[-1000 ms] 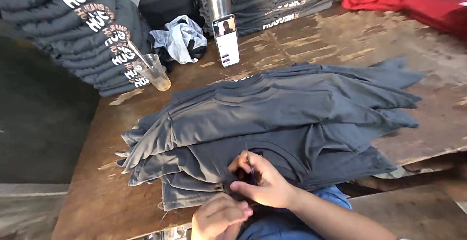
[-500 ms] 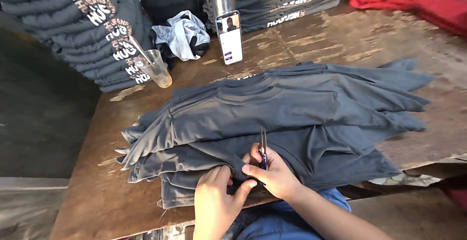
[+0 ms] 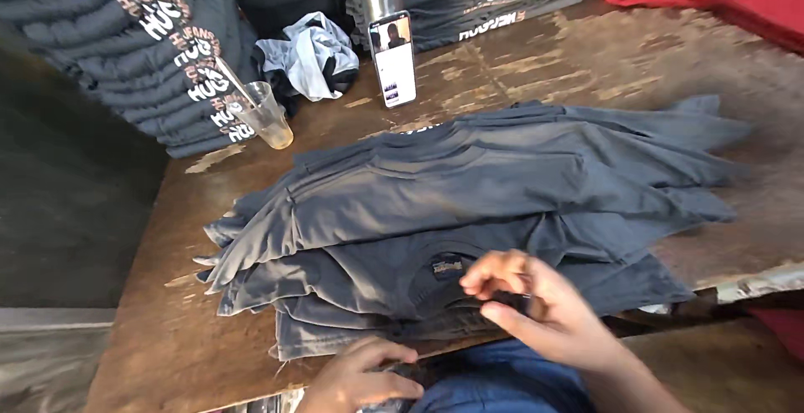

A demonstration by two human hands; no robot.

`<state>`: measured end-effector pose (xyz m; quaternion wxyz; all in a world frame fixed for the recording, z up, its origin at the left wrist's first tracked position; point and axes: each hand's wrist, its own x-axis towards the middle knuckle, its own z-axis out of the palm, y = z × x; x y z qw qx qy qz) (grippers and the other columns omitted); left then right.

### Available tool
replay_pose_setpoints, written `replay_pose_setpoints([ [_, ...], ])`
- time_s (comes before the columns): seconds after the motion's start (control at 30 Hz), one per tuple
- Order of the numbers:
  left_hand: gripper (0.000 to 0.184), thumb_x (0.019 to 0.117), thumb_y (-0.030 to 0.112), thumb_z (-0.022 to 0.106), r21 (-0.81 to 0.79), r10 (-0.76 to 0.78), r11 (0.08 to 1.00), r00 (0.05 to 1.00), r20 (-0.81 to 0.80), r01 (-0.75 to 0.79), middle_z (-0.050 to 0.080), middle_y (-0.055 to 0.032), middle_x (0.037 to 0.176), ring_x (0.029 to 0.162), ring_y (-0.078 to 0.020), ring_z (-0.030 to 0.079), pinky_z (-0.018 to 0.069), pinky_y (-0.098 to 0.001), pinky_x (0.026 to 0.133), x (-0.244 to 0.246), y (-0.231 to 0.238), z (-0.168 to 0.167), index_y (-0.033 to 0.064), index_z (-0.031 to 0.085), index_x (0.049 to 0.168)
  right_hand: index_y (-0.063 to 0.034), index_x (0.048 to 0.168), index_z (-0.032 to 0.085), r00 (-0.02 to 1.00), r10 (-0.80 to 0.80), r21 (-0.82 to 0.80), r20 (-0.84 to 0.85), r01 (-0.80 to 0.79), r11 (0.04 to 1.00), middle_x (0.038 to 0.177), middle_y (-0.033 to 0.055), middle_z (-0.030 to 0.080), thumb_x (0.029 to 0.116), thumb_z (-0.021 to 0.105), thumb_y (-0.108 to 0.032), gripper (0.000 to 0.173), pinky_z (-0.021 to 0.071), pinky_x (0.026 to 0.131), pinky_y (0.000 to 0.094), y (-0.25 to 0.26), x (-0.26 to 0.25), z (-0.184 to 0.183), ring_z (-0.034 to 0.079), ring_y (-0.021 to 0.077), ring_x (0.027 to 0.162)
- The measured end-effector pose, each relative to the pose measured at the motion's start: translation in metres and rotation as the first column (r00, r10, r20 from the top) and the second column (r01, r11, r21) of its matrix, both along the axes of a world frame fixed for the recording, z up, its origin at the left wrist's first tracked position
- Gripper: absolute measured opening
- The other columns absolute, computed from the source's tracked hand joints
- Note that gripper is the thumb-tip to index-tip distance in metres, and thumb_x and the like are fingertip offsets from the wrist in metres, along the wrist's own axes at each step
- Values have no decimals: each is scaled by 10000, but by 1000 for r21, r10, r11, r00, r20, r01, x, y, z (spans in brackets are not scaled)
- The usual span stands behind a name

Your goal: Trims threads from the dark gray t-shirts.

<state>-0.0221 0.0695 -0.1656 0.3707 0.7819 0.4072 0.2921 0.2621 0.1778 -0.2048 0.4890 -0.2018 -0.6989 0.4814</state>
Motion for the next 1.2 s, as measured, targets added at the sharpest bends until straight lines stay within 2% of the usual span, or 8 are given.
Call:
replay_pose_setpoints([
  [0.2,343,1068,215,464,175,332,937,928,-169,-303,738,-114,1076,1092,-149,682,514,-306,1030,4,9,-9,42,755,1017,86,1078,656,590,-467,294,658,370,881,1023,274,670,835,716,-191,373,510,846,564,11,113,13,644,413,927],
  [0.3,348,1058,188,429,218,420,904,864,-279,-369,694,-158,1038,1071,-255,650,448,-464,1062,13,20,-9,35,738,1106,24,898,626,474,-617,444,628,433,784,750,156,603,847,613,-241,270,481,574,467,27,132,-11,585,286,654],
  [0.43,402,1068,310,413,419,538,807,810,-232,-416,675,-207,1200,1252,-377,582,344,-647,1117,2,59,1,87,743,1122,46,919,650,512,-755,493,409,572,655,785,157,628,892,585,-210,266,473,603,361,54,137,12,565,188,673],
  [0.63,530,1036,393,487,359,679,730,679,-280,-582,271,-286,1636,1513,-477,266,207,-691,1180,-31,136,-2,36,598,1411,104,927,592,321,-750,447,578,645,620,900,286,621,938,680,-73,198,501,690,654,126,121,15,635,467,810],
  [0.83,409,979,355,626,484,585,758,782,-212,-436,708,-170,1213,1133,-331,678,538,-514,974,45,94,-4,39,715,1222,52,968,609,481,-783,440,394,649,620,962,186,606,978,587,-262,315,507,706,433,78,133,1,590,259,822],
  [1.0,571,936,359,700,162,40,986,885,-463,40,719,-117,1260,1273,-375,615,354,-709,1086,144,60,-17,245,574,1481,-51,891,582,870,-406,117,279,389,914,844,-8,600,1003,617,-285,262,468,666,164,16,112,-27,543,-19,741],
  [1.07,542,890,250,684,403,125,915,970,-208,-31,731,-65,961,973,-249,691,450,-522,1013,154,58,-47,199,613,1425,-91,869,521,906,-393,154,160,370,916,786,-23,526,1001,634,-234,225,431,673,148,3,106,-36,505,-16,726],
  [1.2,741,844,-53,620,287,139,936,961,238,-206,702,-94,1133,991,-76,665,541,-213,897,145,68,-43,40,378,1539,-116,928,500,937,-326,146,125,308,940,802,-16,513,1018,632,-301,245,437,677,130,-21,96,-32,510,-17,727],
])
